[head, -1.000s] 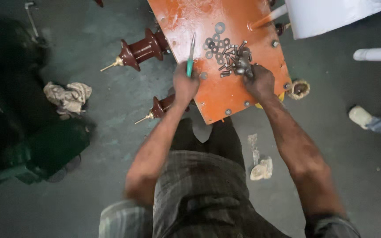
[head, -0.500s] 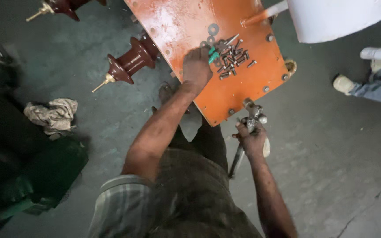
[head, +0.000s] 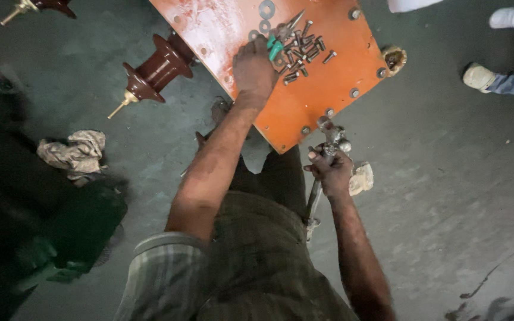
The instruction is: The person gathers bolts and washers from a cloth bag on the floor and spreads them on an orange plate fitted with ceramic bushings. They then use a hammer and pliers to fit and secure hardware onto the bushing terminals of the assembly, working on the components one at a time.
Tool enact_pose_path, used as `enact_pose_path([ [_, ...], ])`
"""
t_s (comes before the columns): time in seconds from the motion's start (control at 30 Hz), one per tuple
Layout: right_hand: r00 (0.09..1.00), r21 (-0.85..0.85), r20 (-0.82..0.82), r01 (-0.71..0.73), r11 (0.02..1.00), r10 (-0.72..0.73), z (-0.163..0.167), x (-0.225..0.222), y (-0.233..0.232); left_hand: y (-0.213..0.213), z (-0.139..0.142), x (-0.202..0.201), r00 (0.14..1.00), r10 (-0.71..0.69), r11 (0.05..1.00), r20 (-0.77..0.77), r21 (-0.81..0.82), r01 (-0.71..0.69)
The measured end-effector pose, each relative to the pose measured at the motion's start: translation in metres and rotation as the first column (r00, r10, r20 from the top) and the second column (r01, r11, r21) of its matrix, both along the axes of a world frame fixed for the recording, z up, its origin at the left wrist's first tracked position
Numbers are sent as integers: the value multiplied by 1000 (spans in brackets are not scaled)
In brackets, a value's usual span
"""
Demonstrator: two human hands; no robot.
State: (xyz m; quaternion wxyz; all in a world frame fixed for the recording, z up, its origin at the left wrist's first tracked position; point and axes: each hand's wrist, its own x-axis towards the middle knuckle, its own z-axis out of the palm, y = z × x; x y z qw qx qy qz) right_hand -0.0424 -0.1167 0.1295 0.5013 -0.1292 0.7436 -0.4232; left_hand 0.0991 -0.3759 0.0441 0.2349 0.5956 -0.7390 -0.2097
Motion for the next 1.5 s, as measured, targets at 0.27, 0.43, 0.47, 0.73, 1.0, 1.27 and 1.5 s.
enact_pose_path([
  [0.27, 997, 24, 56, -57, 998, 55, -16, -44, 16, -3, 0, 1, 993, -2, 997, 120, -75, 11],
  [0.43, 983, 1, -8, -184, 983, 184, -35, -77, 38, -2, 3, -6, 975, 43, 999, 216, 12, -47],
  [0.47, 975, -4, -27, -220, 975, 220, -39, -85, 43, -1, 5, -7, 972, 66, 998, 227, -40, -58],
  [0.73, 980, 10, -10, -198, 980, 198, -57, -111, 66, -2, 10, -15, 963, 80, 994, 256, 47, -95],
  [1.0, 978, 50, -40, -202, 978, 204, -45, -96, 74, -5, 15, -9, 982, 55, 995, 178, 72, -69],
  [1.27, 992, -14, -7, -125, 992, 125, -41, -46, 77, -16, 13, -5, 939, -335, 937, -81, -137, 322],
  [1.5, 995, -13, -57, -84, 996, 83, -37, -6, 79, -26, 12, -8, 899, -435, 898, -52, -103, 429],
])
